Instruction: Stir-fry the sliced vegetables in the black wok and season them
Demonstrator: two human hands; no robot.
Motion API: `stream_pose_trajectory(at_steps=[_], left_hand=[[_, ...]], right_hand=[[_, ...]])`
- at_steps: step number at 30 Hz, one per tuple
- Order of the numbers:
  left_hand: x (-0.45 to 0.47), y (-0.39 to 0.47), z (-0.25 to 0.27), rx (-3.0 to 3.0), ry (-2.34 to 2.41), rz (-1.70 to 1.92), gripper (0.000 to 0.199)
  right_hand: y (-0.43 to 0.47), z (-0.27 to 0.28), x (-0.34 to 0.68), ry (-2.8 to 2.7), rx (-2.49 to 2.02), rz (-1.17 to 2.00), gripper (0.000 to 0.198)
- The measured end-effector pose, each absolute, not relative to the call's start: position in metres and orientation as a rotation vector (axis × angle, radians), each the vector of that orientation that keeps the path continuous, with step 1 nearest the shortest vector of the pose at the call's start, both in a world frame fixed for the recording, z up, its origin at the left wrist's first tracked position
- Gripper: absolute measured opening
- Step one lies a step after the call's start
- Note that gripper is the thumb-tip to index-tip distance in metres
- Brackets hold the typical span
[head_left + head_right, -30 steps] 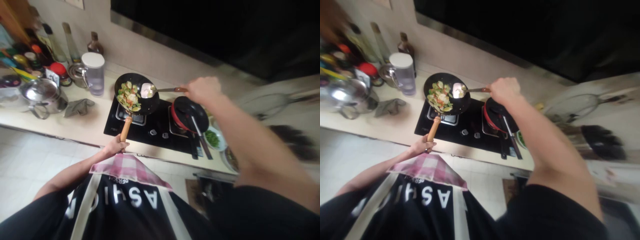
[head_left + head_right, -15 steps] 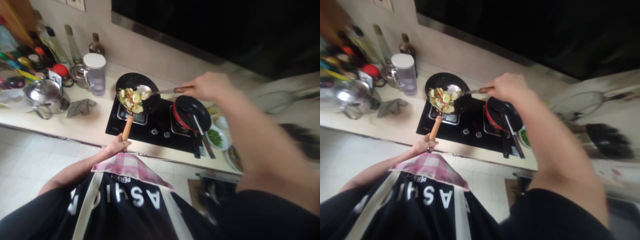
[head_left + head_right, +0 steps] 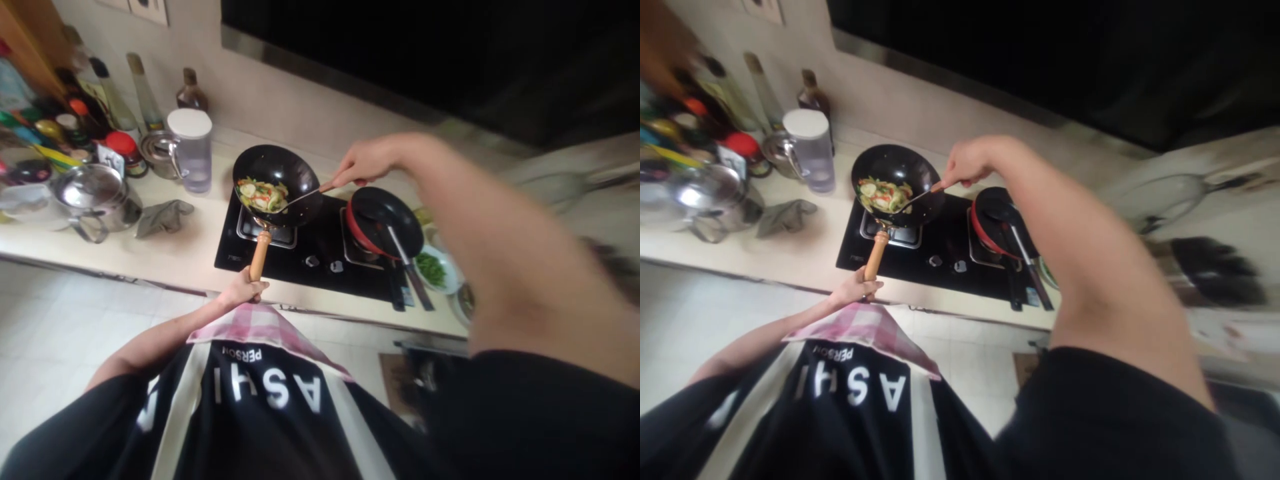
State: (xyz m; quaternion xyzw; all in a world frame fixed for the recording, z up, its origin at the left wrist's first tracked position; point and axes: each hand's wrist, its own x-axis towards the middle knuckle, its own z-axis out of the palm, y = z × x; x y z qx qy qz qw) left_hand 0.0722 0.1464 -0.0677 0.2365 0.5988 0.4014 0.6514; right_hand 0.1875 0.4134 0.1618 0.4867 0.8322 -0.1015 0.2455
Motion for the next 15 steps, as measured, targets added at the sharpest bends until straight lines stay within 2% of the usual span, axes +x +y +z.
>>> stream_pose_trajectory(at_steps=[5,10,15], left_hand=[[0.073,0.147,-0.068,0.528,1.351,0.903,0.029],[0.074,0.147,-0.068,0.512,1.346,0.908,0.031],[0.074,0.146,-0.069,0.521,1.35,0.915,0.032]], right_hand=[[0.411,0.162,0.224,2.06,1.552,-0.516,0.032],[0.389,0.187,0.216,2.007,1.445,-0.403,0.025],[0.366,0.152,0.183,2.128,1.41,-0.48,0.039]])
